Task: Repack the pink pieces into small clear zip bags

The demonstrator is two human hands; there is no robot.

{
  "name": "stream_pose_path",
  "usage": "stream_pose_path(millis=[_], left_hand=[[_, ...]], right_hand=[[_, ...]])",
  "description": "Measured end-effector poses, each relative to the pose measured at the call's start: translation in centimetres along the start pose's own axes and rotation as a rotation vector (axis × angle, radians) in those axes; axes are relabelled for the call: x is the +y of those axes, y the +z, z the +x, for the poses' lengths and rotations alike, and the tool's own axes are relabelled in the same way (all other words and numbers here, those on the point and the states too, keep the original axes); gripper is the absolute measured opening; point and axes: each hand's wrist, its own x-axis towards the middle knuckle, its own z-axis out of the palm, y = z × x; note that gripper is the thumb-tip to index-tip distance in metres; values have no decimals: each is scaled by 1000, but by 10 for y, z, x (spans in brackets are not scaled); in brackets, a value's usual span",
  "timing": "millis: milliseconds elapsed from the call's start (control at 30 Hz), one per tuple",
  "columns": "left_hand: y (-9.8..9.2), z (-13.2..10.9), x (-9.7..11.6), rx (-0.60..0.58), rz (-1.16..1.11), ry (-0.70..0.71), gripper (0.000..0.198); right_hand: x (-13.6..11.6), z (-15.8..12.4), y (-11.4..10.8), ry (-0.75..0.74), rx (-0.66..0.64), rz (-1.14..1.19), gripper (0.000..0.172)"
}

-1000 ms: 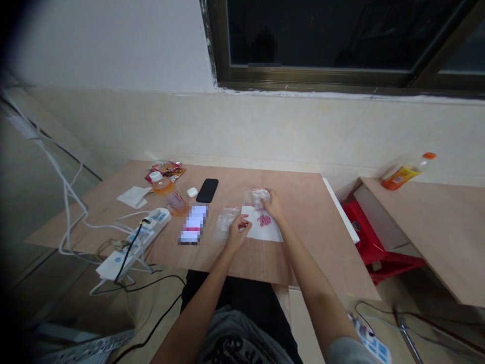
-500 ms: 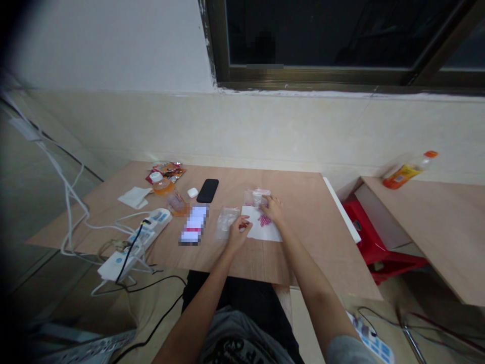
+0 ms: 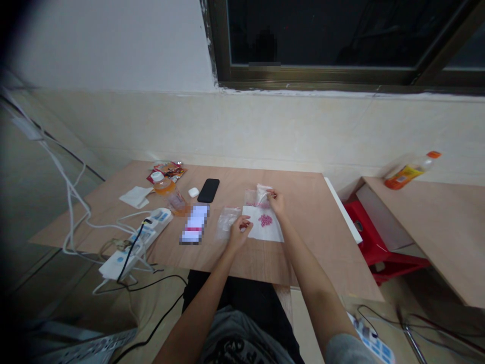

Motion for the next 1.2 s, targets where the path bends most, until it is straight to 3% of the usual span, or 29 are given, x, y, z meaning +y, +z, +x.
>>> stream_pose_path(millis=[233,400,667,967,1200], left_hand=[[0,0,3,0,-19,-7,22],[-1,0,2,-9,-12,-16,23],[0,2,0,-24,-12,-6,22],[7,-3,10,-17,76,68,20],[-8,-1,40,277,146,88,22]], right_hand=[[2,5,-3,49,72,-37,33],[5,-32,-20,41,199,-134,41],[4,-105,-33,53,221,-101,33],[-3,-112,-32,-32,229,-259,27],[-4,-114,-33,-39,224,-333,26]])
